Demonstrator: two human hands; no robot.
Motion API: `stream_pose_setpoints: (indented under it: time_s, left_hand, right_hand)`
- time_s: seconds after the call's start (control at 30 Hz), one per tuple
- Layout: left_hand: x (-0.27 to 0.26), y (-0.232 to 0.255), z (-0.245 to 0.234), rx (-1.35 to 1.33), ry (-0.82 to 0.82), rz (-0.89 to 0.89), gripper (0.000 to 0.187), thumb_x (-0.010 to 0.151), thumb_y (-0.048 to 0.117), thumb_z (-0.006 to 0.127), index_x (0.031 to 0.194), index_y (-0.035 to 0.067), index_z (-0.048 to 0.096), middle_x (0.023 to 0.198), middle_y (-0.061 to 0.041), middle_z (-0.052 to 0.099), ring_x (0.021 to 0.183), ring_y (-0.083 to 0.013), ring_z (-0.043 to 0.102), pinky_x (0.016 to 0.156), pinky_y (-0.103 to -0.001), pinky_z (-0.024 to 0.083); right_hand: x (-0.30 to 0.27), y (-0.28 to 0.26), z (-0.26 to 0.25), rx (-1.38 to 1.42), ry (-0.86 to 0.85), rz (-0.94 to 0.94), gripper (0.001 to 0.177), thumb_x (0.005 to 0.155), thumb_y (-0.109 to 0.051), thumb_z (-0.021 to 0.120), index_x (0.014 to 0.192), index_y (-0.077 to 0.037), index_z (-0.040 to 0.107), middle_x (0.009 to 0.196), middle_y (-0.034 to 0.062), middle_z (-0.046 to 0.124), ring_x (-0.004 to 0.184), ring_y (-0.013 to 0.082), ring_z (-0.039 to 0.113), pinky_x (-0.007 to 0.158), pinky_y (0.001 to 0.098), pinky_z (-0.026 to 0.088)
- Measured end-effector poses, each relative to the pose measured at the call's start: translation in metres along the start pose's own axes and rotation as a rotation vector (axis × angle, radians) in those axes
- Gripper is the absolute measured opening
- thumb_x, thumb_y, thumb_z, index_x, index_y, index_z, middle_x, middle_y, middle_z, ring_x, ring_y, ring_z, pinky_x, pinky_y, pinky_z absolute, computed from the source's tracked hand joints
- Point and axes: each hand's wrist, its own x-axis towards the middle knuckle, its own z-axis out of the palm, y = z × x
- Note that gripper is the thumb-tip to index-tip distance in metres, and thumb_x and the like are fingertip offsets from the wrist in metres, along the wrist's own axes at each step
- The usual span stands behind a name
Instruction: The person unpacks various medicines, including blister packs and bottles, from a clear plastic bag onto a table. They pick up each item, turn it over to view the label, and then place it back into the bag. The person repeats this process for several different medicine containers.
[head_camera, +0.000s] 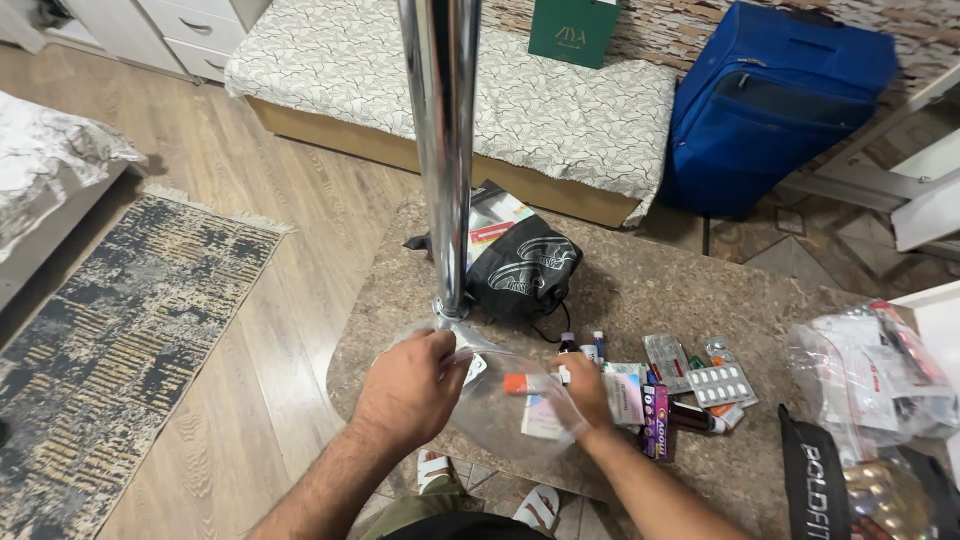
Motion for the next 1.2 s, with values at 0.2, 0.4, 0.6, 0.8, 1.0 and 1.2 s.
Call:
stream_pose_setpoints:
  time_s: [0.2,0.4,0.6,0.8,1.0,1.2]
  left_hand:
    - [0.006,0.021,-0.013,-0.029,0.046,-0.031,0.040,0.098,0.045,0.058,0.085,0.008,0.067,0.081,-0.017,0.070,0.084,-0.0384,0.069,0.077,-0.052,0.054]
    - [0.012,0.050,-0.019,-0.099,0.079,0.050,0.041,0.097,0.045,0.059,0.081,0.009,0.067,0.069,-0.017,0.068,0.074,-0.0386,0.070,0.070,-0.052,0.054]
    - [0.009,0.070,-0.018,-0.121,0.040,0.099,0.039,0.096,0.043,0.060,0.078,0.009,0.068,0.067,-0.016,0.068,0.071,-0.0360,0.071,0.072,-0.051,0.055]
    - [0.003,0.069,-0.022,-0.126,0.036,0.144,0.042,0.097,0.042,0.060,0.074,0.006,0.065,0.065,-0.016,0.067,0.067,-0.0345,0.070,0.069,-0.049,0.055]
    - [0.000,0.061,-0.026,-0.154,0.029,0.197,0.044,0.097,0.042,0.060,0.073,0.005,0.062,0.060,-0.014,0.062,0.063,-0.0329,0.067,0.064,-0.048,0.053]
    - [-0.002,0.058,-0.030,-0.170,-0.044,0.160,0.046,0.098,0.044,0.059,0.073,0.006,0.062,0.059,-0.013,0.062,0.062,-0.0303,0.068,0.065,-0.047,0.055]
  right_hand:
    - [0.032,0.001,-0.079,0.846,0.374,0.467,0.009,0.098,-0.001,0.057,0.098,-0.001,0.066,0.088,0.0114,0.070,0.073,0.0175,0.067,0.060,0.0274,0.054]
    - [0.060,-0.121,-0.163,0.753,-0.279,0.028,0.028,0.092,0.004,0.052,0.098,0.005,0.079,0.096,0.0170,0.082,0.086,0.0224,0.080,0.080,0.0337,0.068]
    - [0.071,-0.158,-0.099,0.211,-0.810,-0.070,0.026,0.097,0.002,0.048,0.116,0.003,0.066,0.116,0.0170,0.073,0.112,0.0287,0.070,0.100,0.0376,0.054]
    - [0.069,-0.112,-0.022,0.227,-0.826,-0.315,0.022,0.101,-0.009,0.046,0.113,-0.003,0.062,0.114,0.0124,0.066,0.112,0.0243,0.064,0.099,0.0339,0.051]
    - [0.066,-0.142,0.030,1.380,-0.563,-0.170,0.024,0.112,-0.029,0.042,0.112,-0.010,0.058,0.108,0.0033,0.060,0.106,0.0139,0.057,0.096,0.0265,0.048]
    - [0.064,-0.206,0.080,2.874,0.532,-0.428,0.040,0.118,-0.040,0.046,0.091,-0.012,0.057,0.083,-0.0019,0.052,0.079,0.0085,0.051,0.078,0.0200,0.047]
